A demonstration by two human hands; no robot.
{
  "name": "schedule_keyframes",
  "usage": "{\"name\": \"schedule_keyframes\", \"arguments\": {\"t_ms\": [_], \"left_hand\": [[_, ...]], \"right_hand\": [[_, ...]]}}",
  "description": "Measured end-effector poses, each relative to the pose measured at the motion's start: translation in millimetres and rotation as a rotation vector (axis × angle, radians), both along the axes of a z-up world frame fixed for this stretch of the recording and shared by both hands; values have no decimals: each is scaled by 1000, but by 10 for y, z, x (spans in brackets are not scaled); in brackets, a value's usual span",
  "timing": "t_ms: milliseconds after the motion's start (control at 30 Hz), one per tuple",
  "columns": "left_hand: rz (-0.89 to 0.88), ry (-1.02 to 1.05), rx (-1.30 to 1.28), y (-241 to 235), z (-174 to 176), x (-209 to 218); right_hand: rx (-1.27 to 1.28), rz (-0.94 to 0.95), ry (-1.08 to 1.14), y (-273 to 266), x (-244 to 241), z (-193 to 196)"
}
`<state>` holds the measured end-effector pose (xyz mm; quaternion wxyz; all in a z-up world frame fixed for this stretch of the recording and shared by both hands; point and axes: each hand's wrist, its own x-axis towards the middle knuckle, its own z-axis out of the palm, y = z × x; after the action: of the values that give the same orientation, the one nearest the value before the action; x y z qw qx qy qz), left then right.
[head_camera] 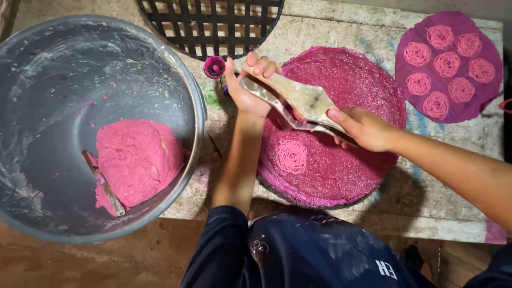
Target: The person scoops pink dough from a basin and uses a manual extruder to press it into thin strands, forming circular nests on a purple tray. The person repeats this process, filling multiple spots on the tray with the extruded dough nests.
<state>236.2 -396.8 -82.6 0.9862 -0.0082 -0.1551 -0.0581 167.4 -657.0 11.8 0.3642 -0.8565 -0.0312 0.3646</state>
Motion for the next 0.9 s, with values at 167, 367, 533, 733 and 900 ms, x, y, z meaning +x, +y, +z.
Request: {"name": "schedule_keyframes", "arguments": {"t_ms": [167,367,533,733,900], "left_hand": [[69,45,3,-135,-1,75],[78,-20,45,135,179,123],[82,91,22,-71,206,-32],[111,-4,26,-46,279,239],[122,106,65,78,171,86]], "right_hand": [[-179,33,-52,-32,143,186],[-17,44,-143,188,82,234],[-183,31,-43,47,60,409],[-116,-7,-172,95,142,357],[-90,29,-103,135,49,291]]}}
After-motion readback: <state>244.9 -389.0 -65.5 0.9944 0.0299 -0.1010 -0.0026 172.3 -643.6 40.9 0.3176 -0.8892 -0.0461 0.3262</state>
